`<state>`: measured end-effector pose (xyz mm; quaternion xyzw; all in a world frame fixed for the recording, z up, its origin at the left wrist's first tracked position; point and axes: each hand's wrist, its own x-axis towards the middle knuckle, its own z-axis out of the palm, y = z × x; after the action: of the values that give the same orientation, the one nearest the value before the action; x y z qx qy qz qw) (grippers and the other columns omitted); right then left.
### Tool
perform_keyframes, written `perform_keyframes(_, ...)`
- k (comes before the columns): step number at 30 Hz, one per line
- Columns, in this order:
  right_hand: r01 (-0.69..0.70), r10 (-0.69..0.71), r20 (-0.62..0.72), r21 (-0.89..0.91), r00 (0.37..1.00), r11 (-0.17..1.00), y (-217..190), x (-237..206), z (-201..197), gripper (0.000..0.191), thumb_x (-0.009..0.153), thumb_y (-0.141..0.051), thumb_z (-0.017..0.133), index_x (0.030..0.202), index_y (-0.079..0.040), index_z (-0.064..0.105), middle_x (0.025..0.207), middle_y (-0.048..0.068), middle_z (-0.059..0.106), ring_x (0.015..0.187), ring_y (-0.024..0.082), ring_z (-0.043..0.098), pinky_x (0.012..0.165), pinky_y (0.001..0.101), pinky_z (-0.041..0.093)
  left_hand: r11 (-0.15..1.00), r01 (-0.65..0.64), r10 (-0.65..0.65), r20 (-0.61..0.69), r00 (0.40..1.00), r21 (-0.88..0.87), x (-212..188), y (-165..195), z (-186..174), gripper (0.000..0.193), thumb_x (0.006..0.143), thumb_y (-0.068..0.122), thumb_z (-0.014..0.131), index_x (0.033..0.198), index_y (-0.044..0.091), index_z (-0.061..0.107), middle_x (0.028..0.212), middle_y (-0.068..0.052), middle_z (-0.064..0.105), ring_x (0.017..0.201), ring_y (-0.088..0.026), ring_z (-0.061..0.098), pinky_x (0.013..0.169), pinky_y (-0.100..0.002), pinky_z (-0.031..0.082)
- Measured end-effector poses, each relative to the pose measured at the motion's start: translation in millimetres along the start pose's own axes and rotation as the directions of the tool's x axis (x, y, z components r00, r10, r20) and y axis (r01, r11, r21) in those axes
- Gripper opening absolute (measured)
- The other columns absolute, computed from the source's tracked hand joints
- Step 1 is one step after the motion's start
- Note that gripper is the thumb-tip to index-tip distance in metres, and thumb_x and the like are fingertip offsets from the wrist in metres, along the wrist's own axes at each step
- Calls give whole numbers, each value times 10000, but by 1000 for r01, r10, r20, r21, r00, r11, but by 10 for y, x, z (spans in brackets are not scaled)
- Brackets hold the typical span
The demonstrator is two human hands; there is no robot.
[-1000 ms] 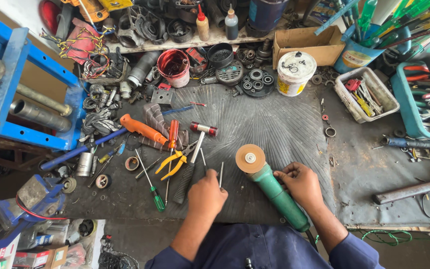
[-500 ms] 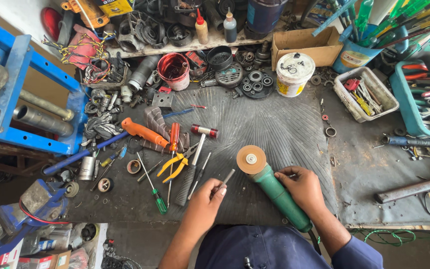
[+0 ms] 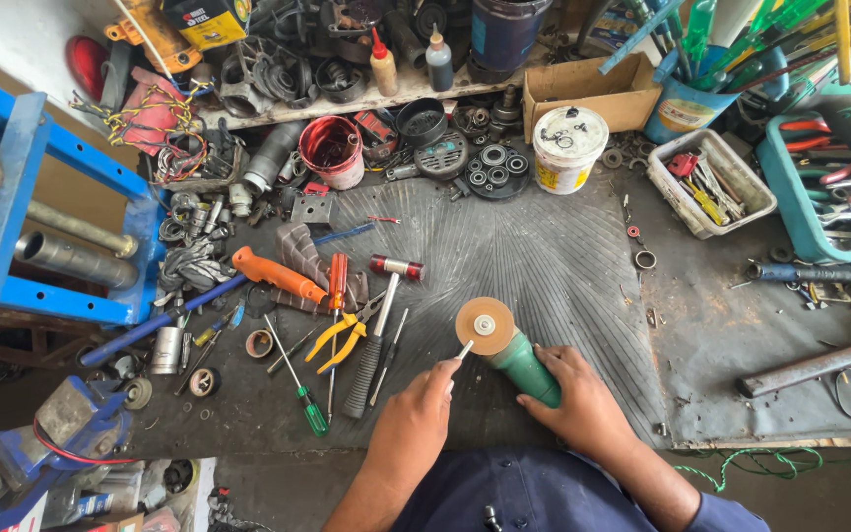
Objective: The person uses an angle grinder to grind a metal rod, producing sparks, then switches to hammering a metal rod clamped in a vise. The person handles the metal rod and tools directly on a cluttered workbench.
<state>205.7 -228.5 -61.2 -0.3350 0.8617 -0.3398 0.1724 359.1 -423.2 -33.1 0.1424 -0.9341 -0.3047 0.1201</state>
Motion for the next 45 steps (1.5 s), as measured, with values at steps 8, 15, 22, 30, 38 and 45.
perform_keyframes(8,-29,30,18,-37,999,999,-18,-3,1,724,727,-321,824,1339,-20,579,1252,120,609,1169,317,618,965,410,499,1000,-13,15,-86,996,24,-59,9,110,297,946,63,627,1240,83,591,989,-150,729,779,-377,722,609,-452,582)
perform_keyframes(15,-72,74,41,-42,996,997,-19,-4,6,729,746,-347,812,1365,-45,574,1253,104,614,1167,301,628,970,401,505,999,13,-6,-133,991,49,-108,5,184,312,932,62,644,1242,89,612,968,-127,738,759,-358,727,593,-449,573)
perform_keyframes(22,-74,76,42,-52,996,996,-2,-4,31,752,749,-364,811,1395,-57,580,1268,101,611,1180,301,622,975,401,503,997,2,11,-154,988,82,-113,-37,231,337,936,69,642,1271,83,610,934,-118,723,726,-344,721,577,-440,573)
perform_keyframes(30,-41,43,53,-34,998,999,28,-3,20,753,754,-381,813,1385,-48,572,1268,100,615,1169,304,629,965,403,510,996,32,-19,-146,989,84,-144,-2,274,326,939,83,638,1265,88,637,892,-118,704,682,-352,703,549,-455,555)
perform_keyframes(38,-20,20,46,-14,999,1000,18,17,14,715,743,-351,822,1348,-39,603,1262,124,623,1147,312,643,935,396,531,999,35,-34,-134,990,7,-117,50,278,313,940,68,623,1252,84,639,917,-134,715,716,-365,709,580,-455,566)
perform_keyframes(45,-27,27,12,31,1000,999,-15,7,3,706,739,-309,830,1327,6,601,1220,143,635,1135,323,650,951,401,514,889,280,-331,-87,940,-362,-148,106,331,227,969,122,623,1186,54,638,831,-128,736,714,-280,730,630,-386,554)
